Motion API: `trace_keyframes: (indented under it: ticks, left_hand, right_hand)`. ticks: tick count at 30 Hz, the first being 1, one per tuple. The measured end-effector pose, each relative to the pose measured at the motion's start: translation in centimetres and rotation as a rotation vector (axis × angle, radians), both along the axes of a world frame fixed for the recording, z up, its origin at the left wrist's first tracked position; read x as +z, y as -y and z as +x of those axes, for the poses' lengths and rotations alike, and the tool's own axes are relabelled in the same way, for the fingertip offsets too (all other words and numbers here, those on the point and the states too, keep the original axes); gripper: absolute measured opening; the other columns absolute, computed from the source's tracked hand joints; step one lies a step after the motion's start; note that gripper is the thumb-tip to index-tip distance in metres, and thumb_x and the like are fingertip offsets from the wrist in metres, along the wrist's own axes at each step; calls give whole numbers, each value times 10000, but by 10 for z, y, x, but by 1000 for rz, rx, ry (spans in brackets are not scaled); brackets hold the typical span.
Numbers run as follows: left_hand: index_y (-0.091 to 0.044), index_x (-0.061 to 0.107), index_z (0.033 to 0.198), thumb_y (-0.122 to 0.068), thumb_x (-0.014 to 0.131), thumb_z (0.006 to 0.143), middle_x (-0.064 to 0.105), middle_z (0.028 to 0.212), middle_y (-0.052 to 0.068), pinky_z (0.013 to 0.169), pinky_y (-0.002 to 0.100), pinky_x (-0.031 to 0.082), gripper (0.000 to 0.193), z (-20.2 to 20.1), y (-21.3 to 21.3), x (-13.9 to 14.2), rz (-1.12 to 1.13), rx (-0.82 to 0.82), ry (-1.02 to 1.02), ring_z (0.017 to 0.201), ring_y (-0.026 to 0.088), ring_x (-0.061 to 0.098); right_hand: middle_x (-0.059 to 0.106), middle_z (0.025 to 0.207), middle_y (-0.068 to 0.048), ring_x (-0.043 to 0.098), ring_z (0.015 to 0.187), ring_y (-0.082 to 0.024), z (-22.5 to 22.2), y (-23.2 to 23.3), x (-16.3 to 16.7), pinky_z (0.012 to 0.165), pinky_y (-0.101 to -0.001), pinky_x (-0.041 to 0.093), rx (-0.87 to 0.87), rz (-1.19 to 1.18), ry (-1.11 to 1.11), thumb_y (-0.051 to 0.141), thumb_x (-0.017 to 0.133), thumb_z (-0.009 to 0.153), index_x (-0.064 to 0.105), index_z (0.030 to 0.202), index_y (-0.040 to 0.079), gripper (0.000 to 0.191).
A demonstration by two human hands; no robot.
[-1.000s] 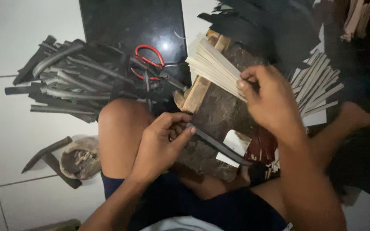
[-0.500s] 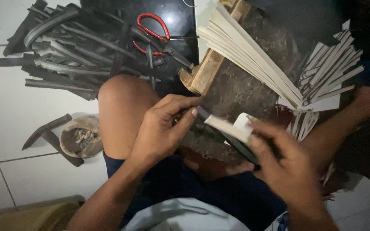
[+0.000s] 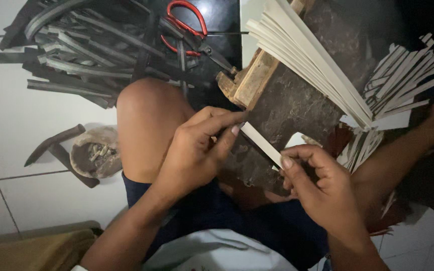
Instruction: The person sits on the floor and repeatedly peels thin strips from light-colored rectangular pieces using a fixed blade on a wooden block. The person handles each piece one at a time, peels a strip, and places the finished piece into a growing stack.
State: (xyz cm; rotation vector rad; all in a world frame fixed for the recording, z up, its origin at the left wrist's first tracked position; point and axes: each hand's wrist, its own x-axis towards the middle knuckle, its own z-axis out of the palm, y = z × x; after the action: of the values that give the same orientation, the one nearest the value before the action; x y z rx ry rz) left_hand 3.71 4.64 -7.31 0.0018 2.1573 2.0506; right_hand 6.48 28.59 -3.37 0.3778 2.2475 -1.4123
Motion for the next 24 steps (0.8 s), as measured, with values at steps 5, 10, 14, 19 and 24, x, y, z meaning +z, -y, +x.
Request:
trace_keyframes:
  ticks: [5,10,14,19,24]
  left_hand:
    - [-26,721,1211,-97,706,984,716,1045,79,716,257,573,239,1,0,9,-95,28,-92,869,142,721]
    - [-23,748,1164,-136,776,939,719,1017,82,699,257,585,253,1,-6,9,-189,83,-160,826,140,722]
    - [-46,769,1131,-120,772,931,738,991,53,648,232,583,213,1,-13,5,-165,105,-45,760,99,720]
    - [-50,782,1099,-97,789,909,728,972,44,648,221,559,195,0,-20,-2,-131,170,-14,758,84,683]
    - [-53,769,1082,-99,776,925,717,945,33,652,232,541,164,-4,-17,-3,-96,106,44,755,83,650]
  right_hand:
    - [715,804,-36,638,664,-50,-2,2,1,548,-209,547,54,47,-3,122,652,967,708,1052,3,157]
    - [702,806,-42,625,655,-54,-3,4,0,542,-213,519,47,43,-12,116,654,971,713,1059,1,156]
    - [704,809,-38,619,652,-54,-4,7,-1,535,-212,509,37,43,-30,105,662,966,716,1054,2,146]
    - [720,790,-32,642,643,-58,-6,9,5,537,-211,520,58,122,-24,108,674,953,721,1048,19,139]
    - [748,842,-50,683,741,-85,-4,15,10,621,-232,531,147,279,-224,105,712,950,693,1038,-5,142]
